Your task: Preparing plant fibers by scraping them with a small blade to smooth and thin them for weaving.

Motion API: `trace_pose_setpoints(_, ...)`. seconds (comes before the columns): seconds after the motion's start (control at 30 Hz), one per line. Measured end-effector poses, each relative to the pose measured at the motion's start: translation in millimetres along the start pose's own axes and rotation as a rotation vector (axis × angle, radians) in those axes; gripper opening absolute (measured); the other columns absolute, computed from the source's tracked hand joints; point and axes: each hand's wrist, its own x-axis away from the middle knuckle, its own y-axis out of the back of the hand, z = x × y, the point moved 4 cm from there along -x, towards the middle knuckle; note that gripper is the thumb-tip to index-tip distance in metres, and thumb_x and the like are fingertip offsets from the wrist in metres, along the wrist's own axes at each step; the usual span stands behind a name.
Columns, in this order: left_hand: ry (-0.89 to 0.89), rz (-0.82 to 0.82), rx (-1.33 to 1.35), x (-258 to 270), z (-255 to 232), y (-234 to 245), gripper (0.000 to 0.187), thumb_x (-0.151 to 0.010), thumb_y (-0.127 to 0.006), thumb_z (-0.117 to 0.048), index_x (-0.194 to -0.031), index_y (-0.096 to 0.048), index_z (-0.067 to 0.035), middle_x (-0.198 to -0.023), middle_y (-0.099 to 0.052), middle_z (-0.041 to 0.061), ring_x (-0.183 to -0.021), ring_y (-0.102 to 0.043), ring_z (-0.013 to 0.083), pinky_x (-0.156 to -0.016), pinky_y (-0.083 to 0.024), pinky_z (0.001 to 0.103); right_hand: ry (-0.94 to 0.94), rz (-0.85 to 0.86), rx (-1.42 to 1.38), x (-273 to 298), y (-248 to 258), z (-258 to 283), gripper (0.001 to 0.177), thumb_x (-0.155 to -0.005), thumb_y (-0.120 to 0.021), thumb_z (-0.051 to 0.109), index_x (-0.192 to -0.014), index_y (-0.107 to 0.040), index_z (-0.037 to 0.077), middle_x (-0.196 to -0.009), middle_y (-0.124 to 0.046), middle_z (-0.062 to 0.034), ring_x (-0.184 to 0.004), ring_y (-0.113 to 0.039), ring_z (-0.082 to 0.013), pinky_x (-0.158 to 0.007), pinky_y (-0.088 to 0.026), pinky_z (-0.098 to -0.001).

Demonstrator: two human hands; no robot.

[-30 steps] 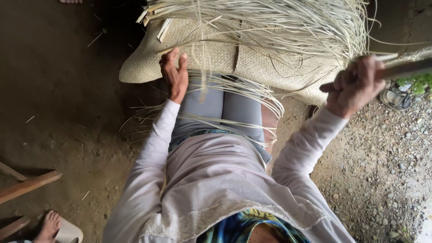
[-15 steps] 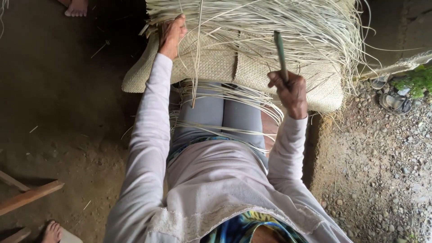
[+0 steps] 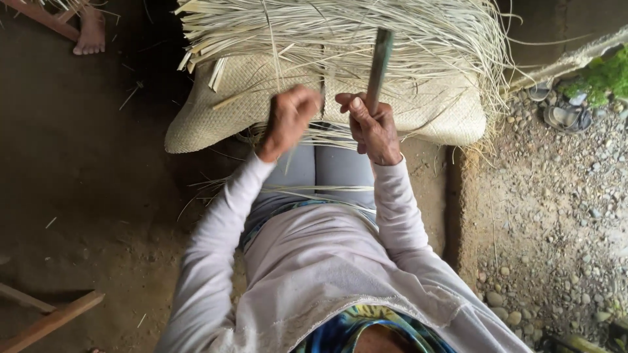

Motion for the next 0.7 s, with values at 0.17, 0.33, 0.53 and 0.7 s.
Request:
trace_pose_setpoints(0.17, 0.05, 0.295, 0.033, 49.1, -22.5, -39.3, 0.005, -0.081, -0.063, -0.006, -0.082, -0.067, -0.009, -0.059, -0.058, 0.004, -0.056, -0.057, 0.0152, -0.056, -0.047, 0.025, -0.123, -0.087, -0.207, 6.1, 20.6, 5.3, 0.019, -0.089, -0.057, 0.014, -0.082, -0.058, -0.003, -0.045, -0.032, 0.0001, -0.032, -0.031, -0.0038, -0.025, -0.028, -0.0174)
trace_pose_setpoints(0.33, 0.249, 0.249, 0.024, 66.0, 40.1, -29.5, 0.006, -0.08, -0.062, -0.003, -0.084, -0.065, 0.001, -0.062, -0.057, 0.018, -0.052, -0.061, 0.0239, -0.048, -0.049, 0.03, 0.413, -0.587, -0.115, 37.6, 124.1, 95.8, 0.014, -0.087, -0.058, 0.01, -0.076, -0.05, 0.009, -0.045, -0.031, 0.0019, -0.032, -0.035, -0.0052, -0.034, -0.032, -0.0178)
trace_pose_setpoints(0.53, 0.607, 0.328, 0.142, 61.8, -1.0, -16.4, 0.012, -0.082, -0.058, -0.009, -0.086, -0.064, 0.001, -0.057, -0.06, 0.011, -0.047, -0.06, 0.0138, -0.044, -0.049, 0.023, 0.664, -0.878, 0.517, 60.6, 306.6, 51.7, 0.029, -0.098, -0.048, 0.023, -0.093, -0.064, 0.0, -0.071, -0.066, -0.0183, -0.036, -0.038, -0.01, -0.036, -0.038, -0.0252)
trace_pose_setpoints(0.7, 0.519, 0.214, 0.016, 62.7, 14.4, -21.0, 0.014, -0.084, -0.062, -0.02, -0.084, -0.068, -0.006, -0.056, -0.057, 0.011, -0.049, -0.057, 0.0147, -0.045, -0.045, 0.025, 0.074, -0.628, 0.877, 56.1, 173.2, 8.0, 0.022, -0.095, -0.049, 0.014, -0.088, -0.064, -0.001, -0.068, -0.06, -0.0144, -0.054, -0.054, -0.018, -0.051, -0.047, -0.0291)
